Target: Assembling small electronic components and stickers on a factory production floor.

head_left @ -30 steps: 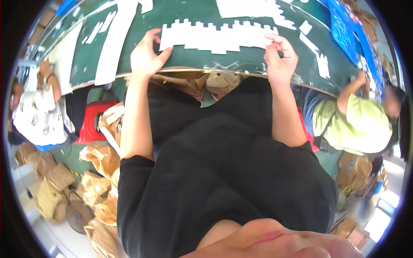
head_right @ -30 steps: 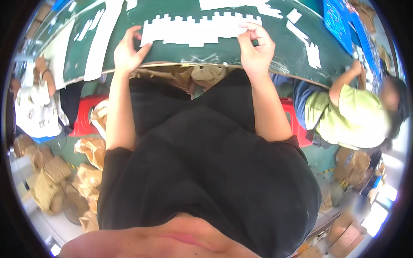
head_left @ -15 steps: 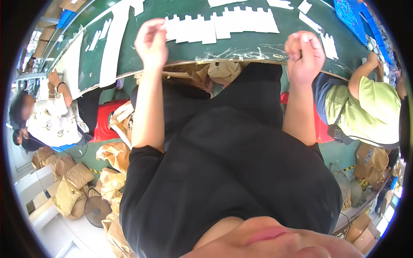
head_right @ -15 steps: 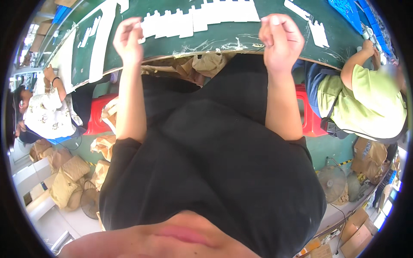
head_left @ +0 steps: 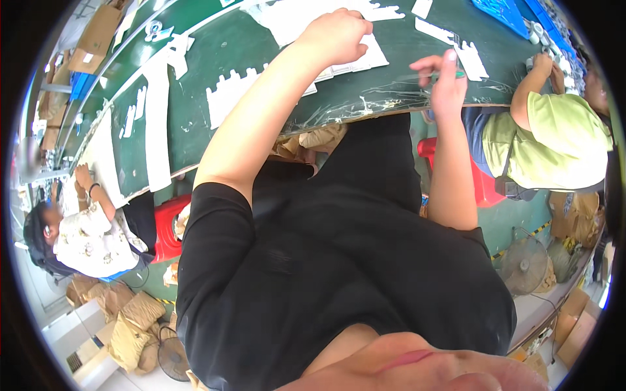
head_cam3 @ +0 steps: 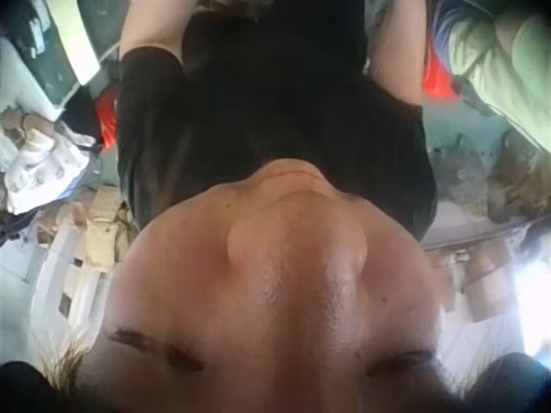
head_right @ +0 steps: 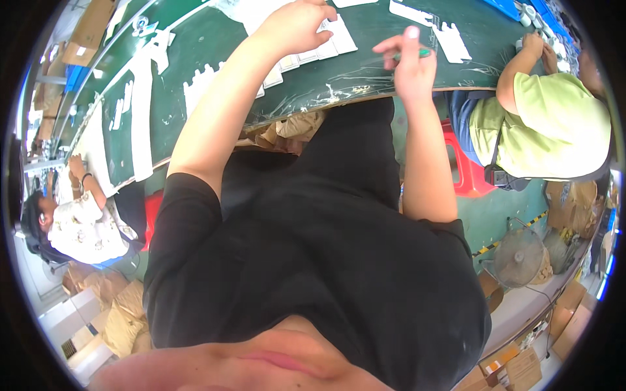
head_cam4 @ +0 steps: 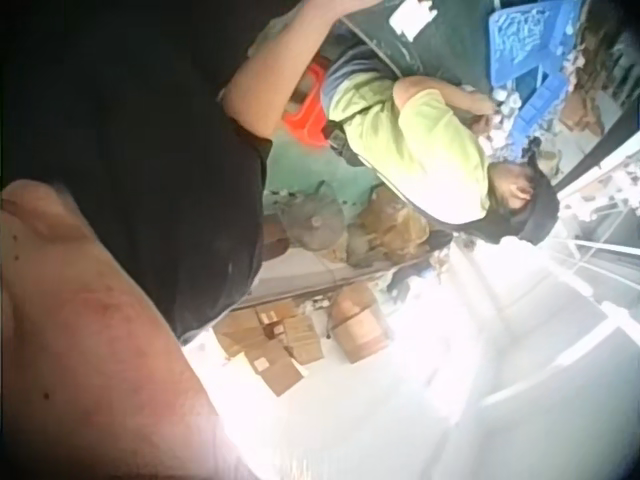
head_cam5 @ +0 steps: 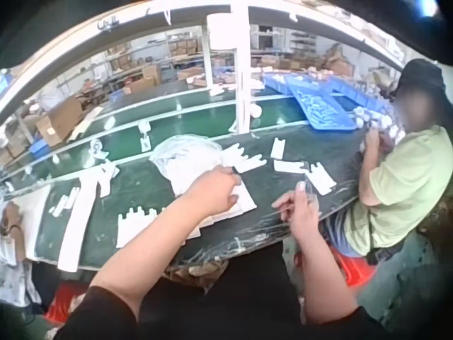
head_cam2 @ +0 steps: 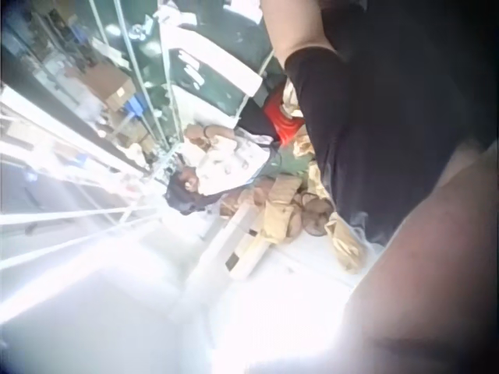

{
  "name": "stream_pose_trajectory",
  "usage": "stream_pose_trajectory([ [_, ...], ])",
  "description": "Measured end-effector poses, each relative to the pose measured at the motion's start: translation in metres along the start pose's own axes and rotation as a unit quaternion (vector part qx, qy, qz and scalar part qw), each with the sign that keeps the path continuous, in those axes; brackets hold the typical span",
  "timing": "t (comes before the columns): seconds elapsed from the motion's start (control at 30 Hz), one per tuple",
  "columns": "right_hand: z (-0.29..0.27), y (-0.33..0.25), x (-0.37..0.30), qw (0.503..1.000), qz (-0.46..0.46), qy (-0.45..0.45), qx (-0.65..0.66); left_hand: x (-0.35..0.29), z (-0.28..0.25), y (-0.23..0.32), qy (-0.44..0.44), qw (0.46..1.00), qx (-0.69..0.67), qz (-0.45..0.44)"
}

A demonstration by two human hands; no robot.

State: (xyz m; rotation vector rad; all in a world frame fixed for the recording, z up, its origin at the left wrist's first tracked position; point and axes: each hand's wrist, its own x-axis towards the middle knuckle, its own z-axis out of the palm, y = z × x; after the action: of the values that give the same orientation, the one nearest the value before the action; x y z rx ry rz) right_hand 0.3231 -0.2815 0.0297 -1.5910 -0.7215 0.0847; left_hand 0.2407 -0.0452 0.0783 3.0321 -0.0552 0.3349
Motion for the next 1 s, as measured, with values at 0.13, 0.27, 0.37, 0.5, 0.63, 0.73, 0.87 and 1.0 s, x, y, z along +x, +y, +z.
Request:
stream_pose_trajectory([
  [0.13, 0.018, 0.021, 0.019, 0.993, -0.030, 0.090, 0.069, 0.004, 0.017, -0.004, -0.007, 1.000, -0.018, 0.008],
  [0.27, 0.023, 0.041, 0.031, 0.996, 0.052, 0.036, 0.069, 0.001, 0.024, -0.014, 0.007, 0.997, -0.060, 0.047],
  [0.37, 0.033, 0.053, 0.046, 0.986, 0.110, 0.014, 0.125, -0.003, 0.023, -0.022, -0.006, 0.994, -0.072, 0.086],
  [0.5, 0.041, 0.044, 0.051, 0.982, 0.095, -0.031, 0.159, -0.006, 0.005, -0.013, -0.017, 0.989, -0.124, 0.077],
  [0.63, 0.036, 0.063, 0.048, 0.997, 0.043, -0.028, 0.049, -0.011, -0.001, -0.007, -0.038, 0.990, -0.102, 0.087],
  [0.73, 0.033, 0.072, 0.049, 0.997, 0.000, -0.066, 0.030, -0.012, 0.004, -0.008, -0.030, 0.989, -0.113, 0.087],
  [0.87, 0.047, 0.051, 0.043, 0.998, 0.055, -0.028, 0.025, -0.013, 0.025, -0.019, 0.040, 0.981, -0.128, 0.140],
  [1.0, 0.047, 0.051, 0.041, 0.999, 0.036, -0.019, 0.016, -0.011, 0.013, -0.011, -0.027, 0.984, -0.126, 0.119],
])
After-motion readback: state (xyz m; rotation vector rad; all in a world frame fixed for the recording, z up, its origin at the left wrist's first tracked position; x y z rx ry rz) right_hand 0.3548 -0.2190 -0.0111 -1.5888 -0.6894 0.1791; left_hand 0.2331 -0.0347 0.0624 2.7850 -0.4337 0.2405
